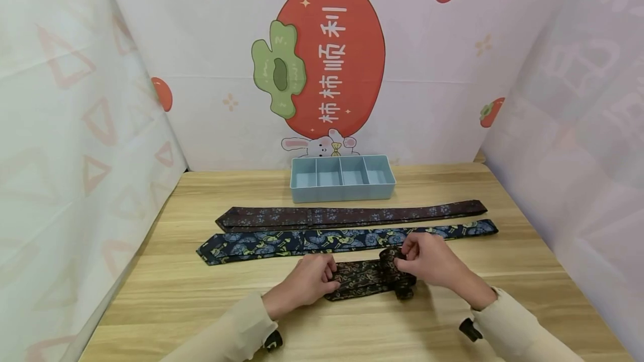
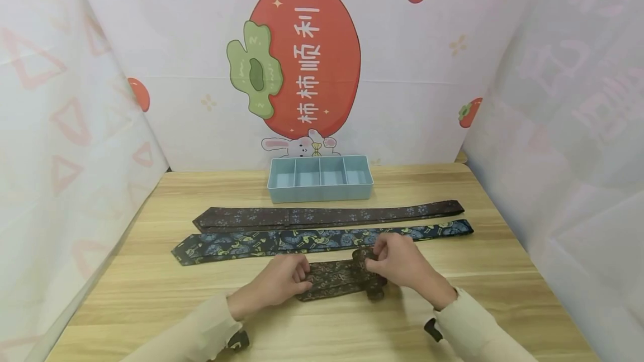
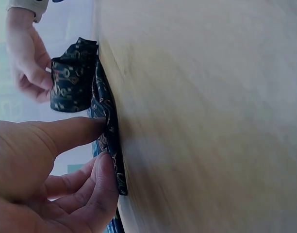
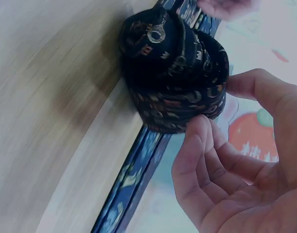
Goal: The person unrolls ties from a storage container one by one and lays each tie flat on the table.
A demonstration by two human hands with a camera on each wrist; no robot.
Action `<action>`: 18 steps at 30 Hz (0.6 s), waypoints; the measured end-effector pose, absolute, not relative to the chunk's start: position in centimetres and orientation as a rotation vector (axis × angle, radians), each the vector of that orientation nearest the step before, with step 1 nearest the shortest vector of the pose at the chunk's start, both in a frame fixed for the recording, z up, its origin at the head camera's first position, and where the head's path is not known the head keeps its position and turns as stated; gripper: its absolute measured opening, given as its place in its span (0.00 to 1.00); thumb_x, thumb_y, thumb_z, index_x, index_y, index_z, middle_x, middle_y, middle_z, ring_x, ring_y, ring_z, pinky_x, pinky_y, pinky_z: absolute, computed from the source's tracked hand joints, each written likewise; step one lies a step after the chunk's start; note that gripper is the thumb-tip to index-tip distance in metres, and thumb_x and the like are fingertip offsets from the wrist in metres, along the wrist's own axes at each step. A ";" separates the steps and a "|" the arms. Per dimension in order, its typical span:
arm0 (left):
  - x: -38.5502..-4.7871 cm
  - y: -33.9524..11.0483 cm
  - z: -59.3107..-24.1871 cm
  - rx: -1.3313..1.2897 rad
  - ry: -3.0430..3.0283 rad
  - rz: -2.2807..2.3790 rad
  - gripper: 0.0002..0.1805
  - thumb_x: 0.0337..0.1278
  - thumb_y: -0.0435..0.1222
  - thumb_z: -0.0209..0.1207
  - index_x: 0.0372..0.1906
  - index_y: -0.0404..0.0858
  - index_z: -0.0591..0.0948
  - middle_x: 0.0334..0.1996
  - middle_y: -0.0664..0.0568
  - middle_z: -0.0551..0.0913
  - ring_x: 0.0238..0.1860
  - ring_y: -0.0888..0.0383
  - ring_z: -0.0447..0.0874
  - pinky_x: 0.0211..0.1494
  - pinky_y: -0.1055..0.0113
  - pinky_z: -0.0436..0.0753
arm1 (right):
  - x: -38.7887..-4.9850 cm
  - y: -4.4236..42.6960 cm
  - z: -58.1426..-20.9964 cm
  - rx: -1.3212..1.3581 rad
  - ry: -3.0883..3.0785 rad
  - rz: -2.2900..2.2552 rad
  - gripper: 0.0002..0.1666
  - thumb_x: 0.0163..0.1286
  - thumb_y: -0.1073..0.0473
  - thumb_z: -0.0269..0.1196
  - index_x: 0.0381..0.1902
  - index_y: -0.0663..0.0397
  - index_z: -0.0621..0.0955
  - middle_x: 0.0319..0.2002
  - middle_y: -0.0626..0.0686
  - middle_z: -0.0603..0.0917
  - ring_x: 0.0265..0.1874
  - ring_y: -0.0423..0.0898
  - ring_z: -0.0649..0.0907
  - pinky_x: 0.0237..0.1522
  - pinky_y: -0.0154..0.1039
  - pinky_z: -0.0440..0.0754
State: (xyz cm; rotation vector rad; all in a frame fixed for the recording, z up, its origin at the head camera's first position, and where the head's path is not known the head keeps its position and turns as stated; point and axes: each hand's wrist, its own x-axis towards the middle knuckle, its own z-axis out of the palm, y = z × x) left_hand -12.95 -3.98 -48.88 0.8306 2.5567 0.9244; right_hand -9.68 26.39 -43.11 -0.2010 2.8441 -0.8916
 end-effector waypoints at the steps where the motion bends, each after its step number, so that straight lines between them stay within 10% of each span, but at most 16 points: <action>1: -13.1 -4.1 -48.9 0.824 2.552 0.926 0.11 0.62 0.38 0.74 0.44 0.40 0.84 0.34 0.56 0.87 0.31 0.71 0.81 0.39 0.74 0.85 | -9.6 26.8 -43.1 -0.188 2.836 -0.900 0.11 0.65 0.54 0.74 0.36 0.54 0.82 0.29 0.45 0.84 0.26 0.39 0.81 0.42 0.46 0.82; 18: -13.6 -7.2 -48.8 0.854 2.503 0.985 0.11 0.62 0.34 0.73 0.44 0.37 0.83 0.34 0.54 0.86 0.31 0.70 0.81 0.37 0.73 0.85 | -9.8 28.1 -43.2 -0.189 2.770 -0.995 0.06 0.66 0.60 0.71 0.37 0.56 0.85 0.31 0.48 0.86 0.29 0.40 0.82 0.31 0.34 0.82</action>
